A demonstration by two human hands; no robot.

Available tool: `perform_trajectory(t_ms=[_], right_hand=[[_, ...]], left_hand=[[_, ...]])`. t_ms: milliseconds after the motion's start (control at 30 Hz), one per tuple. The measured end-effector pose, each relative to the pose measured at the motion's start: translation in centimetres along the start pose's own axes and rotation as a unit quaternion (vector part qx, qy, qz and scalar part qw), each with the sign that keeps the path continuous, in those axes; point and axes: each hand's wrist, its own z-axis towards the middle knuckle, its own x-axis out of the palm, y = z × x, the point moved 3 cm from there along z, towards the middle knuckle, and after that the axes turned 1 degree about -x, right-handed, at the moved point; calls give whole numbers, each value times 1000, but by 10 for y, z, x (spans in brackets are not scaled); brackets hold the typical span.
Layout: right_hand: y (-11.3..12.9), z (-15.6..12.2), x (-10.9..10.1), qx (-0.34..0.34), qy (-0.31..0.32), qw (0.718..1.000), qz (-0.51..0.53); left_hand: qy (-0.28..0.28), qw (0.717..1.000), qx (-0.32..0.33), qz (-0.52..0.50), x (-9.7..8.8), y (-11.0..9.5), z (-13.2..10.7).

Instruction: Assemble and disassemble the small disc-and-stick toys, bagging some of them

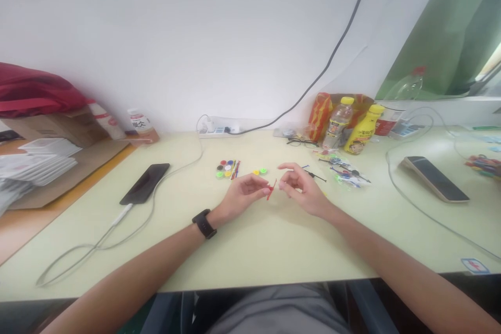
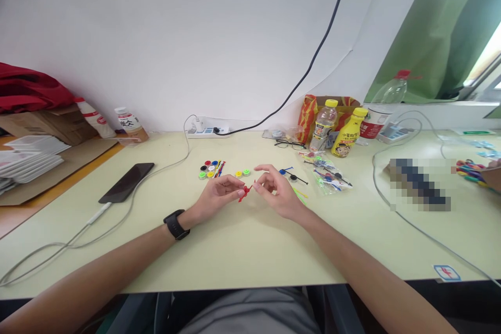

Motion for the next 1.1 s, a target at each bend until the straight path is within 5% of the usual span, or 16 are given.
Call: perform_trajectory(t_ms=[133,300,633,900,1000,1100], right_hand=[[2,-1,-5,-8,-26,1000,-14],[-2,0,-7,38,147,988,21],[0,5,-11,55,23,997,40],[-10,19,-68,31,-117,977,-174],[-15,22,-83,47,-118,952,-277],[-19,21,-85,69,-52,935,-345]], left_hand=[[-3,1000,3,-12,-1,0,1],[-17,999,2,-31,0,-4,0],[-20,1000,-14,-14,-3,0,1],[-56,989,-95,-94,-16,8,6],[-63,980,-138,-132,-20,12,7],[-58,975,-157,-148,-22,15,7]])
